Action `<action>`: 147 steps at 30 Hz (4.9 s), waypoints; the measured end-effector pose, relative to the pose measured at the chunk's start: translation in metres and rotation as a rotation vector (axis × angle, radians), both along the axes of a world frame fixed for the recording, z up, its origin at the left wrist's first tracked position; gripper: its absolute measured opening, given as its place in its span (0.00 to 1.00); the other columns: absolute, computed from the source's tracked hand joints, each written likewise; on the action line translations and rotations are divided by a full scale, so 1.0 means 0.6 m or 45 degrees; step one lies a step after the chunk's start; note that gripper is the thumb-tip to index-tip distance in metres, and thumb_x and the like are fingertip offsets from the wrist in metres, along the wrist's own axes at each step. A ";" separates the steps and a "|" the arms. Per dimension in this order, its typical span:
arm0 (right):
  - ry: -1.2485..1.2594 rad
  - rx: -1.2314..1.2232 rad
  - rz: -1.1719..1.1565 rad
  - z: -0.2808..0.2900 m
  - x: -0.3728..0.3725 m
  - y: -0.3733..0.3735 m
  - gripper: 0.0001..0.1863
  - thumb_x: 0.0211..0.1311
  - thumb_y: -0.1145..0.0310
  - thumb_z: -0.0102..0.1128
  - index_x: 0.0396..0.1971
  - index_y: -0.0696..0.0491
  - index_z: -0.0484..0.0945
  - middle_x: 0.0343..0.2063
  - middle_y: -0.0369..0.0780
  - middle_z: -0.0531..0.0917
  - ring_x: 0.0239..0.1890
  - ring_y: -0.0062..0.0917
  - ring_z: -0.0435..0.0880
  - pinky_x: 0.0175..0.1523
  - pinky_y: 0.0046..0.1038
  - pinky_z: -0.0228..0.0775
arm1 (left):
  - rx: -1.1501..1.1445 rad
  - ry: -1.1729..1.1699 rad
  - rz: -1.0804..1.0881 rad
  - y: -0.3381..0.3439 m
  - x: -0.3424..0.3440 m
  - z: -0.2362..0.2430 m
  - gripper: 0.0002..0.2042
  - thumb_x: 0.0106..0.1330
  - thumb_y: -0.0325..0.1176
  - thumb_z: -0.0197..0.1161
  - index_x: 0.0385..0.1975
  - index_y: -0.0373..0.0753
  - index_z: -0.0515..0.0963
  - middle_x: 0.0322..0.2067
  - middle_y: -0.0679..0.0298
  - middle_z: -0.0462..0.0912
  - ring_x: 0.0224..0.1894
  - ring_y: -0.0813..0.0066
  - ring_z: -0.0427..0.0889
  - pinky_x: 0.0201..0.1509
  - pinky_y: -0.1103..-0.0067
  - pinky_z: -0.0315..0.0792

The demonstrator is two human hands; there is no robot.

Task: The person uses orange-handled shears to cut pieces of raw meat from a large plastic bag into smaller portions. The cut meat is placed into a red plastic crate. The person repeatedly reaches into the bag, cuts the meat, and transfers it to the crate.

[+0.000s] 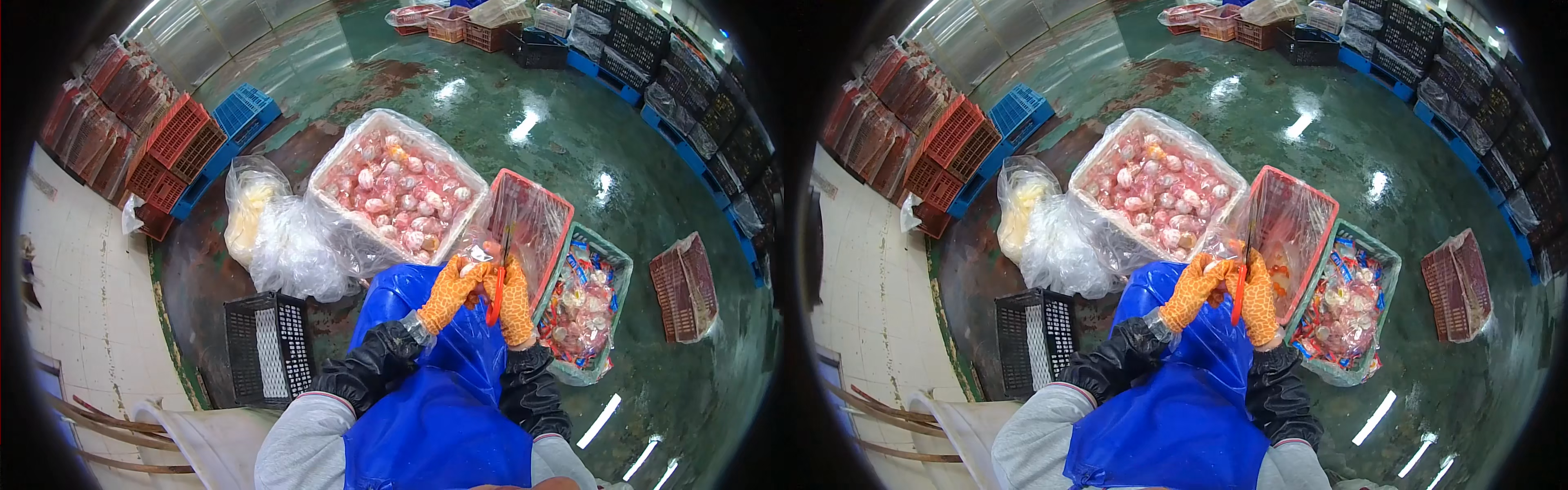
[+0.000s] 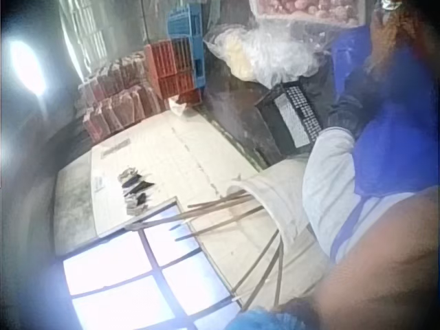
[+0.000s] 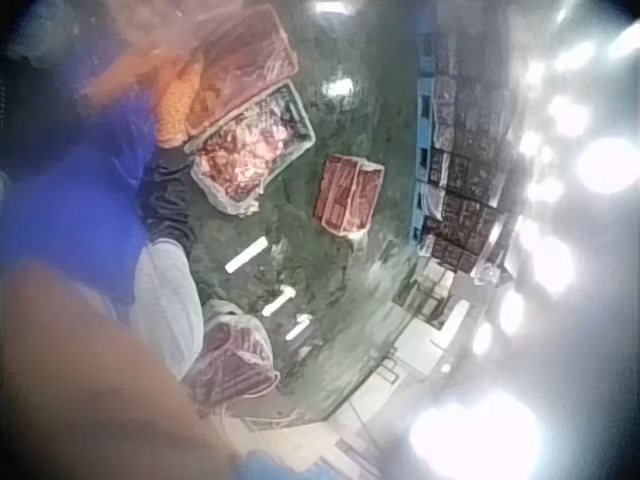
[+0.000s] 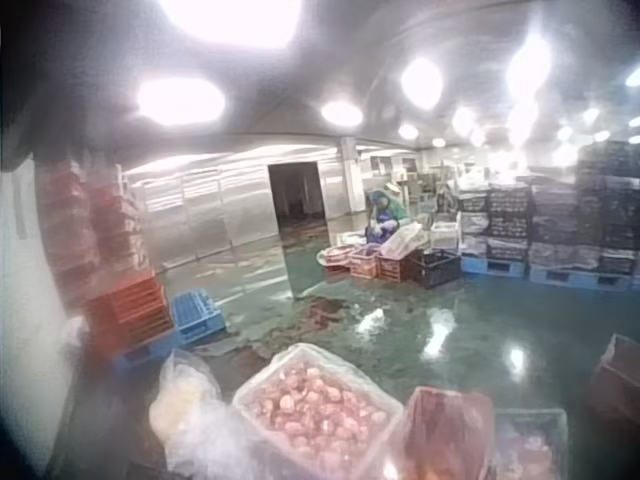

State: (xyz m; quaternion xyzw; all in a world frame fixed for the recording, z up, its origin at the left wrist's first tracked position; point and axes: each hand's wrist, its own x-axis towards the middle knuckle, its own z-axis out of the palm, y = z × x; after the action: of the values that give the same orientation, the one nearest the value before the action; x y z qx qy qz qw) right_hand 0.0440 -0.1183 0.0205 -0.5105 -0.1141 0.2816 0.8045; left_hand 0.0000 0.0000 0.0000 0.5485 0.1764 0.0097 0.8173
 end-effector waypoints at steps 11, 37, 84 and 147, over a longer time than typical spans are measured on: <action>-0.117 -0.048 -0.128 -0.018 0.029 0.006 0.19 0.57 0.76 0.54 0.50 0.55 0.67 0.28 0.31 0.72 0.28 0.12 0.70 0.33 0.14 0.64 | -0.045 0.001 -0.194 0.025 0.015 0.000 0.25 0.62 0.58 0.45 0.20 0.41 0.71 0.07 0.65 0.67 0.05 0.77 0.65 0.06 0.82 0.55; -0.443 -0.584 0.051 -0.093 -0.008 -0.008 0.19 0.58 0.59 0.56 0.45 0.54 0.72 0.20 0.29 0.74 0.20 0.10 0.68 0.24 0.14 0.59 | 0.230 -0.182 0.415 0.006 0.061 -0.077 0.17 0.65 0.48 0.50 0.39 0.39 0.69 0.24 0.64 0.76 0.20 0.81 0.73 0.14 0.83 0.64; 0.680 0.018 -0.515 -0.225 -0.012 -0.161 0.19 0.58 0.64 0.55 0.48 0.55 0.69 0.26 0.42 0.77 0.23 0.22 0.74 0.26 0.19 0.68 | 2.154 0.474 -0.021 0.246 0.123 -0.180 0.28 0.55 0.55 0.51 0.42 0.35 0.74 0.42 0.50 0.76 0.45 0.54 0.74 0.47 0.63 0.67; -0.456 -0.666 0.193 -0.089 -0.019 -0.017 0.27 0.53 0.58 0.62 0.49 0.57 0.68 0.24 0.35 0.75 0.29 0.17 0.73 0.35 0.21 0.67 | -0.003 -0.043 0.468 0.028 0.035 -0.034 0.15 0.63 0.51 0.51 0.30 0.45 0.70 0.12 0.70 0.68 0.10 0.84 0.64 0.11 0.86 0.56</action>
State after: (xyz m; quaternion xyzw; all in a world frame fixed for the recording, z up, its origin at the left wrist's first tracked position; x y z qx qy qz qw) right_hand 0.0325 -0.1285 -0.0332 -0.7314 -0.2152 0.2663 0.5898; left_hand 0.0212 0.0169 -0.0206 0.5060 0.2601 0.1680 0.8050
